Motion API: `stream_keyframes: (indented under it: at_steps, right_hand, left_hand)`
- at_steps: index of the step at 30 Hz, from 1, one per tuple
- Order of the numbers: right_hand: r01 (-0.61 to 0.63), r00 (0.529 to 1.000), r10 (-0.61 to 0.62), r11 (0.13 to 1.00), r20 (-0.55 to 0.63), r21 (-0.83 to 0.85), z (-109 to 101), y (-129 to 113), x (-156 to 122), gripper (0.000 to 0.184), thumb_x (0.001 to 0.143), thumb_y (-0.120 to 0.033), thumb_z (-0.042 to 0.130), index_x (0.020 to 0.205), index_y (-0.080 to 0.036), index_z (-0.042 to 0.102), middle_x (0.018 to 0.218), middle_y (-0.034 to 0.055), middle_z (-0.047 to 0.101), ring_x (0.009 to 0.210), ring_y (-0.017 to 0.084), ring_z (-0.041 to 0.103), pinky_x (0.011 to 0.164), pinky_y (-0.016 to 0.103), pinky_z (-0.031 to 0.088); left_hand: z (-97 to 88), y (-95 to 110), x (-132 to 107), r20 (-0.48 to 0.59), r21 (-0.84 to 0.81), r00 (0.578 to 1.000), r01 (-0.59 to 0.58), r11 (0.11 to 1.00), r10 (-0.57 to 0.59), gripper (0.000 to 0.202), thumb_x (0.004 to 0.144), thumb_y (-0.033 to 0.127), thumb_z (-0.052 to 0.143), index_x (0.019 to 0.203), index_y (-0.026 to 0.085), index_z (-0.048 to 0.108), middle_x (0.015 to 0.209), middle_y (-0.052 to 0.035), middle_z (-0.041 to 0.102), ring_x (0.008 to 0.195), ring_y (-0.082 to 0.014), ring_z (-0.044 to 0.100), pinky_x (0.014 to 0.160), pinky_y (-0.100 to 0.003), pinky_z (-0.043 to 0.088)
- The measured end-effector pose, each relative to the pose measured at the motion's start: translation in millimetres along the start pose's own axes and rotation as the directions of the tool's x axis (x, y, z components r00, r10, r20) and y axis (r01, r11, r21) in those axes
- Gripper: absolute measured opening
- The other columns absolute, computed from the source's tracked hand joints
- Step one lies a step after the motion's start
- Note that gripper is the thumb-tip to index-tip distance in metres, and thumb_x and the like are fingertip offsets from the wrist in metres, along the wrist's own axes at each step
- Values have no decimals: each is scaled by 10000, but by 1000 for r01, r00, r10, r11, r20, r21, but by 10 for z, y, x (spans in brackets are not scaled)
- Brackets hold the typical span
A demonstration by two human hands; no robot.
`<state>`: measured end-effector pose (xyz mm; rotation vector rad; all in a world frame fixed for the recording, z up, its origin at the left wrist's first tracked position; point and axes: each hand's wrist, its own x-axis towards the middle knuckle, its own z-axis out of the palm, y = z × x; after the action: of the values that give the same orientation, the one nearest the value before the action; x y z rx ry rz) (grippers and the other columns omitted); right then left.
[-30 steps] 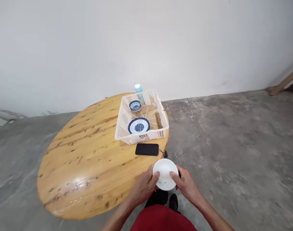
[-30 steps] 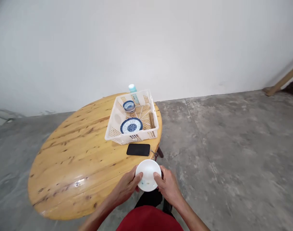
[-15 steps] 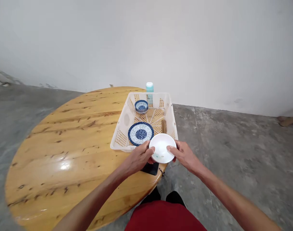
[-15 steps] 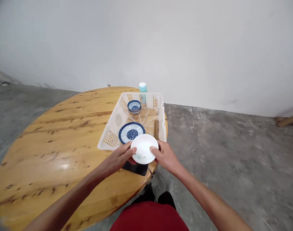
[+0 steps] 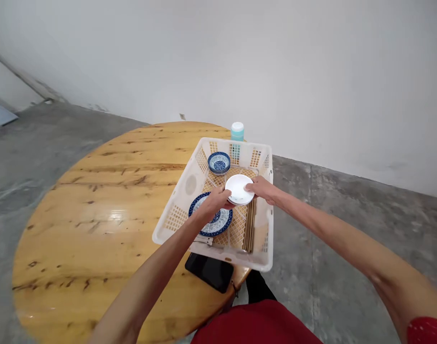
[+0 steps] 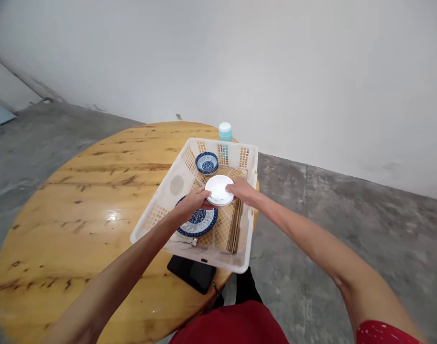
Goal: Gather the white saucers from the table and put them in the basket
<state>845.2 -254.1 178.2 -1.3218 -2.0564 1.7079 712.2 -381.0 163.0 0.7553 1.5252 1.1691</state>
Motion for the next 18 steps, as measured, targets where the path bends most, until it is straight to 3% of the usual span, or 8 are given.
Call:
stream_keyframes:
  at_steps: [4, 9, 13, 18]
  right_hand:
    - [-22, 1000, 18, 964, -15, -265, -259, -58, 664, 114, 711, -145, 602, 802, -94, 647, 646, 53, 642, 593, 141, 586, 487, 196, 425]
    - [-7, 1000, 5, 717, -6, -698, -436, -112, 1368, 285, 756, -172, 589, 1007, -67, 676, 898, 157, 719, 761, 211, 677, 555, 226, 460]
    - [-4, 999, 41, 623, 27, -782, -460, -148, 1771, 355, 732, -150, 629, 1072, -62, 680, 988, 197, 724, 911, 257, 693, 644, 235, 486]
    - [6, 995, 77, 536, 56, -844, -431, -147, 2131, 404, 698, -189, 711, 1084, -72, 693, 1010, 207, 729, 970, 280, 697, 722, 248, 511]
  left_hand:
    - [198, -45, 598, -112, -118, 991, 65, 991, -79, 240, 750, 225, 551, 944, 110, 632, 764, -78, 721, 748, -192, 699, 720, -305, 586]
    - [423, -193, 1293, -232, -321, 958, 86, 943, -166, 232, 749, 150, 534, 954, 100, 629, 832, -114, 731, 819, -211, 702, 767, -333, 588]
    - [551, -334, 1687, -286, -392, 939, 67, 917, -191, 257, 771, 140, 513, 992, 86, 633, 924, -134, 734, 895, -218, 697, 796, -316, 578]
    - [635, -477, 2001, -336, -434, 912, 70, 898, -233, 288, 796, 138, 504, 1053, 66, 613, 1026, -157, 721, 957, -223, 689, 766, -276, 570]
